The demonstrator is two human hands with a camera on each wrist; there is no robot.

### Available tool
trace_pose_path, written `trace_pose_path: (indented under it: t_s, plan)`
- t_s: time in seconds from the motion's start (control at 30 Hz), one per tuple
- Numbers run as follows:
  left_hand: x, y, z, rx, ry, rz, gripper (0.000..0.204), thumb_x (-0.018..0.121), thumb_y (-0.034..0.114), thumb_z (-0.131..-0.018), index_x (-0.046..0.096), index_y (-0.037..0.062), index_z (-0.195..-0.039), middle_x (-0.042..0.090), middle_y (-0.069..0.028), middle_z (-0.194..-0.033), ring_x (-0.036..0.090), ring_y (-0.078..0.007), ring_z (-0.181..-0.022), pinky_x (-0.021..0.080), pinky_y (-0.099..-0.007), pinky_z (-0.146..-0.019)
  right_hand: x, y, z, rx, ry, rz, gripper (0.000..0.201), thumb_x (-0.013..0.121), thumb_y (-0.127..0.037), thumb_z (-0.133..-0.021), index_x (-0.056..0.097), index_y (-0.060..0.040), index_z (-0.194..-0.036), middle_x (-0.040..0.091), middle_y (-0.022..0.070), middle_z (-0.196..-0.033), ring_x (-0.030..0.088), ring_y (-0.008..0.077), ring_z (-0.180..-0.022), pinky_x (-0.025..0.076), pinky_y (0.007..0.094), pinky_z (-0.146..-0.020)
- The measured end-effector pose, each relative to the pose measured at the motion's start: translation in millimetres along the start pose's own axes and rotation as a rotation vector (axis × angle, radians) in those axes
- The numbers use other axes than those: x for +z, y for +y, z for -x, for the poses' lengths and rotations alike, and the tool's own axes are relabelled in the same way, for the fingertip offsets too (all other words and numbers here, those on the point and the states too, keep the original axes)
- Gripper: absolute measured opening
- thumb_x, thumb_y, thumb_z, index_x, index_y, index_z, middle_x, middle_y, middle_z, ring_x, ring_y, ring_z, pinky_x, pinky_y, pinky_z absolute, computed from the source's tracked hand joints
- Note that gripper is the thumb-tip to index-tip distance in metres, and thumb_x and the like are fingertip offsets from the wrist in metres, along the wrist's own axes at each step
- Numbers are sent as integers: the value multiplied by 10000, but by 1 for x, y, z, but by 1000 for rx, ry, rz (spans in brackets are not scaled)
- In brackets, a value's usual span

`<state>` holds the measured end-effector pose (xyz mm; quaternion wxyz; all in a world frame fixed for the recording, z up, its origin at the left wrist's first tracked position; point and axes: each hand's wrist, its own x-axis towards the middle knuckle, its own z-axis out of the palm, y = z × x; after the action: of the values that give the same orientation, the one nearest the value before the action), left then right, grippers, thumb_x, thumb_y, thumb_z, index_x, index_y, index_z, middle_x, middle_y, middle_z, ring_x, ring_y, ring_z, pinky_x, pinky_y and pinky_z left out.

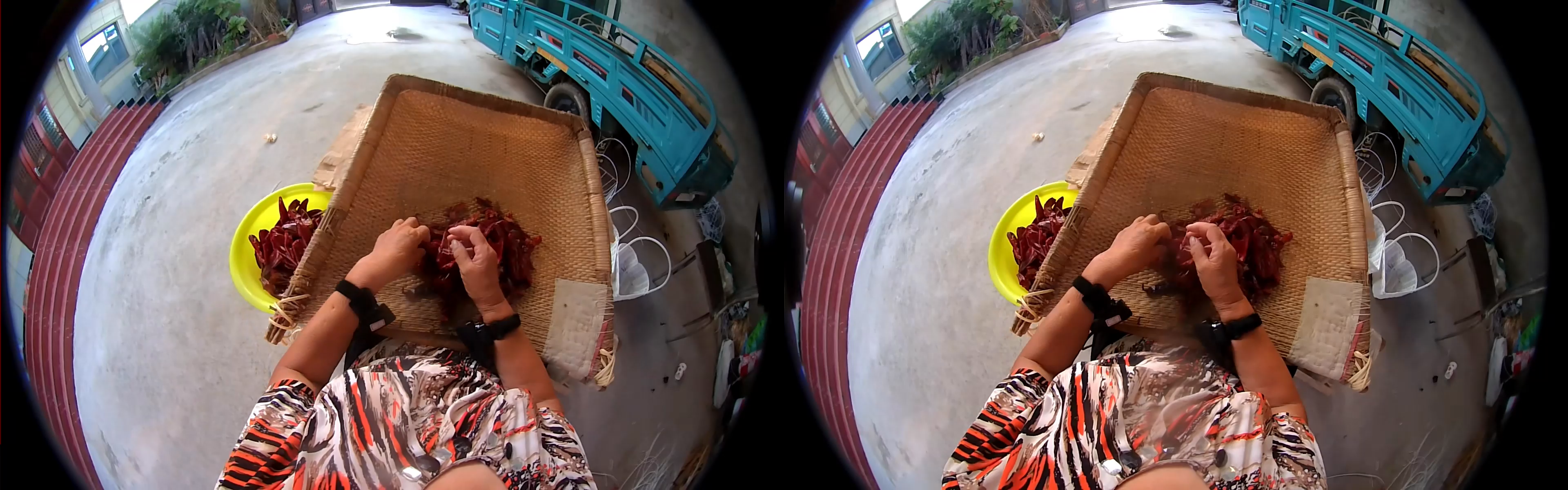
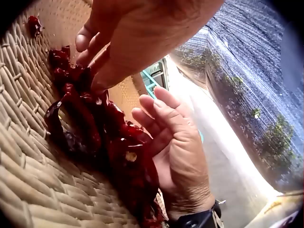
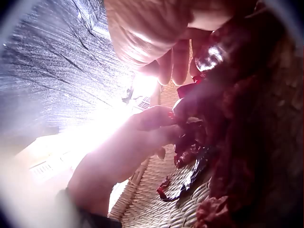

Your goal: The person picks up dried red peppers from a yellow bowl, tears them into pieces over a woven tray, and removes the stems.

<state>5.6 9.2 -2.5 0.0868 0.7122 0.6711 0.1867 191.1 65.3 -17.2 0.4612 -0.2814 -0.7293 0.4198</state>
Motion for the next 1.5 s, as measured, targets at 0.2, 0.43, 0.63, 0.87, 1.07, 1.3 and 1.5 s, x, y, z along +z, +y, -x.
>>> trace_pose_path:
  t_s: [0.2,0.43,0.63,0.87,1.07,1.3,1.5]
  plan:
    - [-17,-2,6,-81,20,270,148,687,139,-805,663,64,-930,659,-147,-893,639,-291,-878,505,-367,-758,-2,-6,-1,37,13,-3,195,613,-58,-914,631,-51,-1108,665,93,-1042,640,191,-904,520,301,-760]
    - [-15,-7,10,40,67,839,65,633,91,-905,627,45,-952,605,-49,-758,554,-140,-671,444,-288,-592,-4,-9,-3,-224,-58,197,311,687,-195,-886,639,-47,-1155,660,102,-1082,579,263,-1071,465,363,-940]
    - [-26,0,12,-59,-80,1142,91,617,116,-954,626,34,-994,595,33,-881,527,-49,-825,442,-219,-729,-5,-11,-3,-162,-158,-15,247,674,-108,-895,656,-31,-1130,655,102,-1092,622,220,-1011,491,323,-907]
    - [-43,2,16,-169,10,1037,123,612,147,-951,616,42,-1015,611,28,-870,563,-55,-753,472,-221,-665,-4,-5,-2,6,-48,-86,208,621,-144,-960,659,-25,-1127,661,58,-1069,623,130,-940,520,264,-812]
    - [-104,-10,45,-423,457,94,176,612,238,-881,667,93,-964,688,-161,-849,670,-333,-811,507,-431,-710,-11,-6,-4,226,75,-353,312,570,-239,-1000,563,-33,-1235,664,43,-966,651,101,-777,550,236,-711]
    - [-119,-35,66,-532,753,-528,252,665,166,-836,654,41,-1056,677,-175,-1026,622,-323,-978,489,-393,-838,-8,-1,-3,207,37,-400,226,583,-113,-978,567,-28,-1186,644,55,-964,648,114,-772,556,250,-687]
    - [-73,20,29,-147,211,317,319,725,264,-841,630,29,-1035,692,-160,-920,657,-359,-857,516,-424,-748,-6,-12,-1,121,-95,-354,202,602,-72,-960,583,-35,-1158,653,43,-985,641,97,-812,541,231,-708]
